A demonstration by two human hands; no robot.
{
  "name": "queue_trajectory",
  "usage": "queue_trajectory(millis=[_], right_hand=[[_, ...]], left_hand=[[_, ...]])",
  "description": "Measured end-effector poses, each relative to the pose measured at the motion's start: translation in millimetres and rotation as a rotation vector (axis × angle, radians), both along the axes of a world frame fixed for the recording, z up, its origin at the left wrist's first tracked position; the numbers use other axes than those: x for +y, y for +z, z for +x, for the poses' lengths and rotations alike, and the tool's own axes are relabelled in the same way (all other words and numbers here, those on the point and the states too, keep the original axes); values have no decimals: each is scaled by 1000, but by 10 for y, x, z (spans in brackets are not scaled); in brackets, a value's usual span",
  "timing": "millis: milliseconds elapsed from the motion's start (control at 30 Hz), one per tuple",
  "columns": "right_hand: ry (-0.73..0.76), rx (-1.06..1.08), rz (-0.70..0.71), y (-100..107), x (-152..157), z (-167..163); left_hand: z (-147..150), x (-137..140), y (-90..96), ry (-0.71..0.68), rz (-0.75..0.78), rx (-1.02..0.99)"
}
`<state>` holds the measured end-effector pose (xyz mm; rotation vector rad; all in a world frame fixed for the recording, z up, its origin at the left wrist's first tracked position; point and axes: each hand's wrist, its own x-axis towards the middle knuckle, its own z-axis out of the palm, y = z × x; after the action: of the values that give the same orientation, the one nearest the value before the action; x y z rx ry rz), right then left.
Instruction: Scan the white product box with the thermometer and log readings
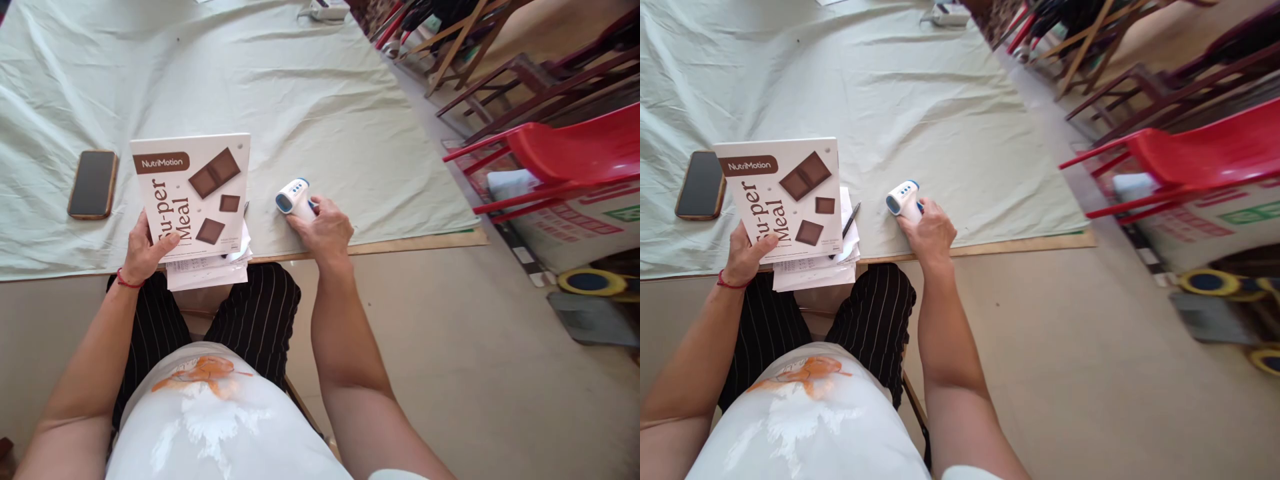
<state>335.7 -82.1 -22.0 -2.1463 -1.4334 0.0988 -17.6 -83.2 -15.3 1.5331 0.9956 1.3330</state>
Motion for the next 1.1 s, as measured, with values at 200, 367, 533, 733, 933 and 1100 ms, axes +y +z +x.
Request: queue_trajectory(millis=[200, 367, 533, 733, 933, 1100], right_hand=[[-12, -125, 40, -65, 71, 31], [295, -79, 196, -77, 97, -364], [666, -10, 28, -108, 151, -677], [787, 41, 2, -97, 136, -544], [752, 117, 98, -233, 121, -529], [737, 59, 139, -300, 124, -572]], left_hand=[[-13, 1, -22, -1, 5, -7], [-14, -1, -12, -2, -1, -8], [-10, -6, -15, -9, -19, -20], [3, 32, 148, -16, -97, -152], [-56, 533, 357, -50, -5, -255], [-89, 1016, 267, -127, 8, -168]])
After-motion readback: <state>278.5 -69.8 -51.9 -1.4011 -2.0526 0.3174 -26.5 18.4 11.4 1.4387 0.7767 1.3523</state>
